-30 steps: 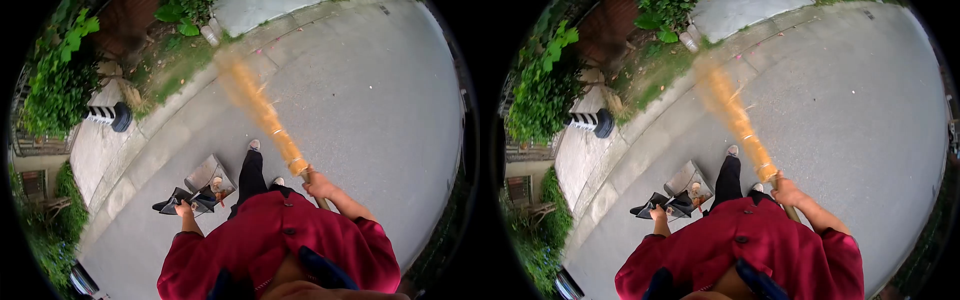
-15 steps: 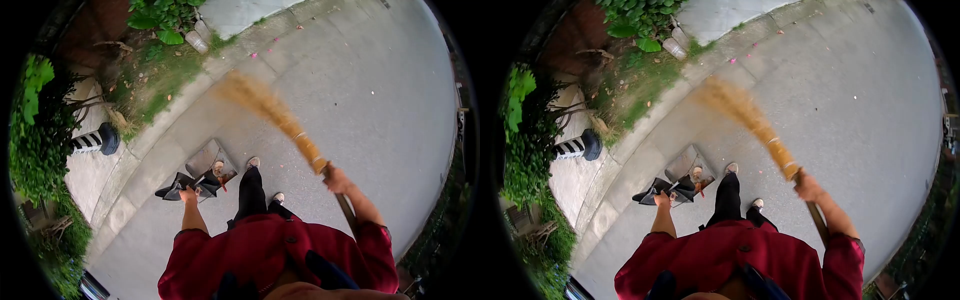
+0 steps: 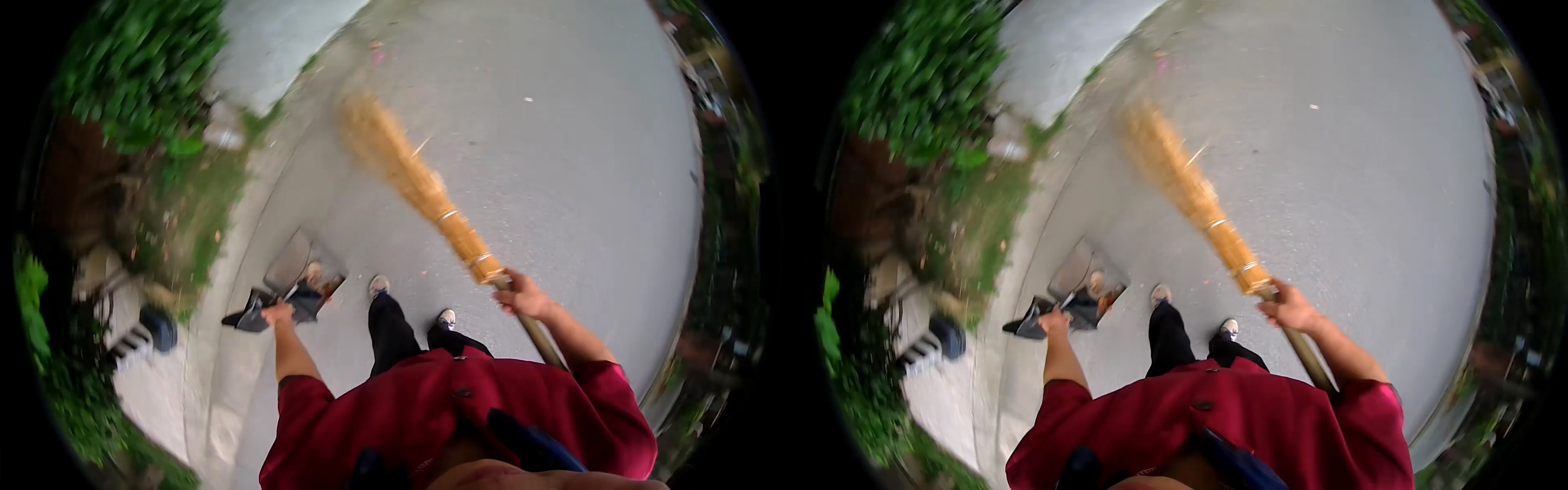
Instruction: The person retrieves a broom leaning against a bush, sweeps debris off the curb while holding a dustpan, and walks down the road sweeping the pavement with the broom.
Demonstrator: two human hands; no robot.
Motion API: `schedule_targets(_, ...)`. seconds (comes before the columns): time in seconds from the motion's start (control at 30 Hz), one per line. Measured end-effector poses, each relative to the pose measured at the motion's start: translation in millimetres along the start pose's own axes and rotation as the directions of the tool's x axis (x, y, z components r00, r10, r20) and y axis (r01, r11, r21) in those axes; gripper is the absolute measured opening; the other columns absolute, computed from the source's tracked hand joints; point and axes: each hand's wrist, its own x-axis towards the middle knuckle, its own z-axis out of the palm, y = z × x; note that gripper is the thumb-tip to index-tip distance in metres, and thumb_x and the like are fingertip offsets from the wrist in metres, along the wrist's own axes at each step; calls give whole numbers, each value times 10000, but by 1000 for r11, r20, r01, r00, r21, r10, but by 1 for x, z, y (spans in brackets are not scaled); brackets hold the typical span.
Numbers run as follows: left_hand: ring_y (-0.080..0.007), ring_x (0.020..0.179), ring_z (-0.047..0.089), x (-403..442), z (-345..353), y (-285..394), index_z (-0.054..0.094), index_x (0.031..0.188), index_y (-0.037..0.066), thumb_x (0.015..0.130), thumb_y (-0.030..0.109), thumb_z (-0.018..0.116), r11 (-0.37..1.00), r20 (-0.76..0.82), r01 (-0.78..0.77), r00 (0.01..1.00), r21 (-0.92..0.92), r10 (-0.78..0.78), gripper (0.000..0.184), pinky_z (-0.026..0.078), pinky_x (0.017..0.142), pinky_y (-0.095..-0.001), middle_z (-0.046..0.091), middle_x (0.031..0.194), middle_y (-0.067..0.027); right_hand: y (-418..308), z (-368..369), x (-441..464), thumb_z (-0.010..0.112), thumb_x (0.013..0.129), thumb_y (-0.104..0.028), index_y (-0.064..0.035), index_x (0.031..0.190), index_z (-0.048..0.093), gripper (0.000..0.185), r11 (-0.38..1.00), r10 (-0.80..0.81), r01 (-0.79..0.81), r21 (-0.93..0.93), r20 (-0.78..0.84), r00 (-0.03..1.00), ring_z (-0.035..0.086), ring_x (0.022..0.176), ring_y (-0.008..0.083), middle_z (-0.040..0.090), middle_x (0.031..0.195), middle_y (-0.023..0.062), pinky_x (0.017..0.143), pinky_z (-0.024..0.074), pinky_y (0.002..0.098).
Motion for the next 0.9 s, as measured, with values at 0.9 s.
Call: schedule_targets(0.9, -381, 714, 582, -451, -298, 740, 535, 747, 85, 694, 176, 628, 146, -573, -974, 20, 175, 820, 140, 459, 634, -466, 602, 731, -148, 206, -353, -311, 653, 817, -123, -57, 999, 625, 196, 508, -857, 803, -311, -275, 435, 629, 805, 259, 640, 873, 113, 712, 498, 363)
